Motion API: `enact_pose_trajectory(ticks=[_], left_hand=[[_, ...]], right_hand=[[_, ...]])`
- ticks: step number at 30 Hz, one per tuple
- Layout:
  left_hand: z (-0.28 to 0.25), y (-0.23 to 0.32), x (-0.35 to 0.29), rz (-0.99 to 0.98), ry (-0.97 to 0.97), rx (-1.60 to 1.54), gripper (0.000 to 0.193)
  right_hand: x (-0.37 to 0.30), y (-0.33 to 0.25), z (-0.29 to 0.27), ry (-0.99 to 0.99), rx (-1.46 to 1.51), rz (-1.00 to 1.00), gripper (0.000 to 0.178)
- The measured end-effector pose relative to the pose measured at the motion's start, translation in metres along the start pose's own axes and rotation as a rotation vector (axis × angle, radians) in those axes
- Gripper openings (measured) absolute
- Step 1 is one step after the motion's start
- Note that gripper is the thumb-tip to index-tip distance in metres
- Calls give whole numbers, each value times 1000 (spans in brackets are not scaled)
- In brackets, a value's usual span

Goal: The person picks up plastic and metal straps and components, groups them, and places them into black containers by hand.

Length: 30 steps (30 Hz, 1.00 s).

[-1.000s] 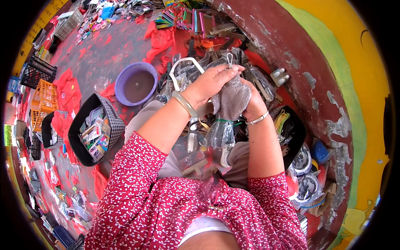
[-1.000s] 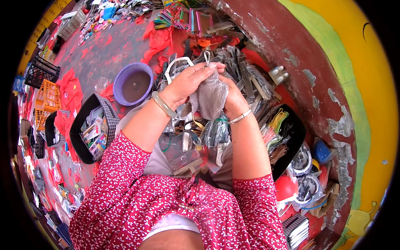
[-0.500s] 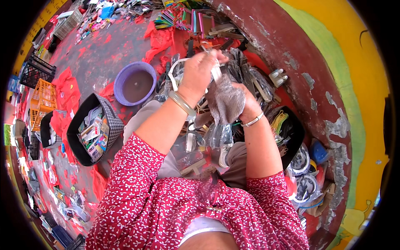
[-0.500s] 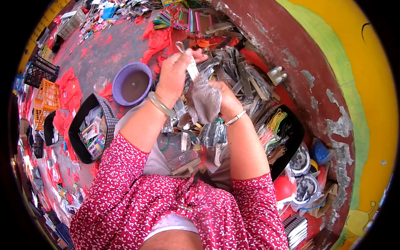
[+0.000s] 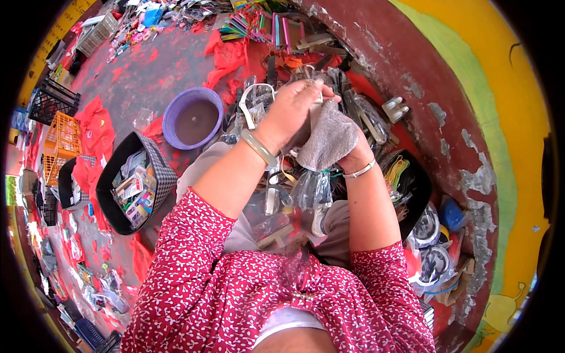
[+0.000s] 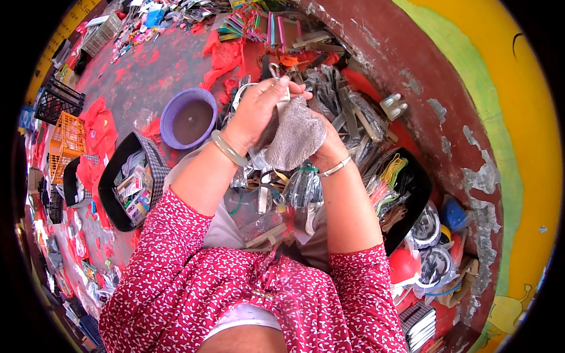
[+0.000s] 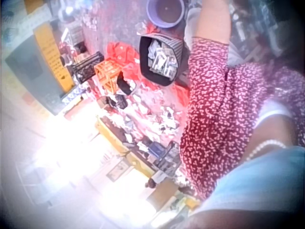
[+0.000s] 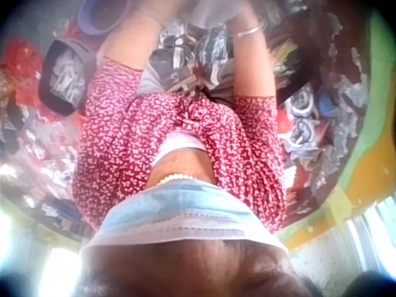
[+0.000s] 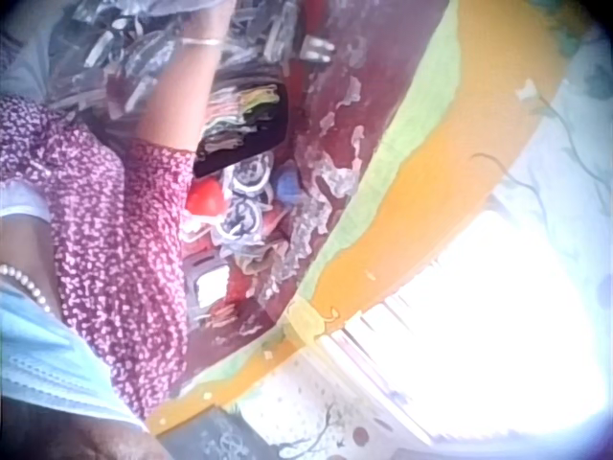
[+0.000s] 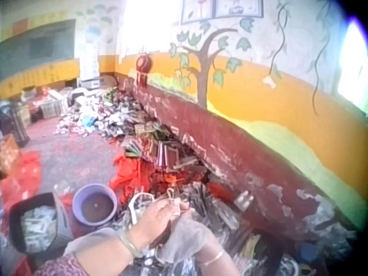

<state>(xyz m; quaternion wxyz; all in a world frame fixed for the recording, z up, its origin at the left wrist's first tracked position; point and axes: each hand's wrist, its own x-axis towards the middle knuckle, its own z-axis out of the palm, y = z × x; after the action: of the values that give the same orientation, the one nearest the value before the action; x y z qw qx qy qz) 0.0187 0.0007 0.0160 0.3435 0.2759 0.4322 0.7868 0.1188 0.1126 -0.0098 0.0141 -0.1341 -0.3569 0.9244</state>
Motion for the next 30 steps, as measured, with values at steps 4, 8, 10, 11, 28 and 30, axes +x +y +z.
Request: enact_pose_trajectory(ticks=[4,8,10,11,28,30], left_hand=[[2,-14,0,88,0,127,32],[8,-21,-1,137,47,141,31],[9,-22,-3,117,81,99,31],[9,-21,-4,104,104,77,31],[6,-18,-3,83,25,156,31],[6,-19,-3,76,53,87,31]], right_hand=[[-1,2,18,104,120,-50,22],[8,6,3,62,117,-83,22],[10,8,-2,38,83,-76,25],[10,8,-5,30,51,-59,28],[-1,-1,9,4,-55,-121,25],[0,0,12,46,-1,-114,20]])
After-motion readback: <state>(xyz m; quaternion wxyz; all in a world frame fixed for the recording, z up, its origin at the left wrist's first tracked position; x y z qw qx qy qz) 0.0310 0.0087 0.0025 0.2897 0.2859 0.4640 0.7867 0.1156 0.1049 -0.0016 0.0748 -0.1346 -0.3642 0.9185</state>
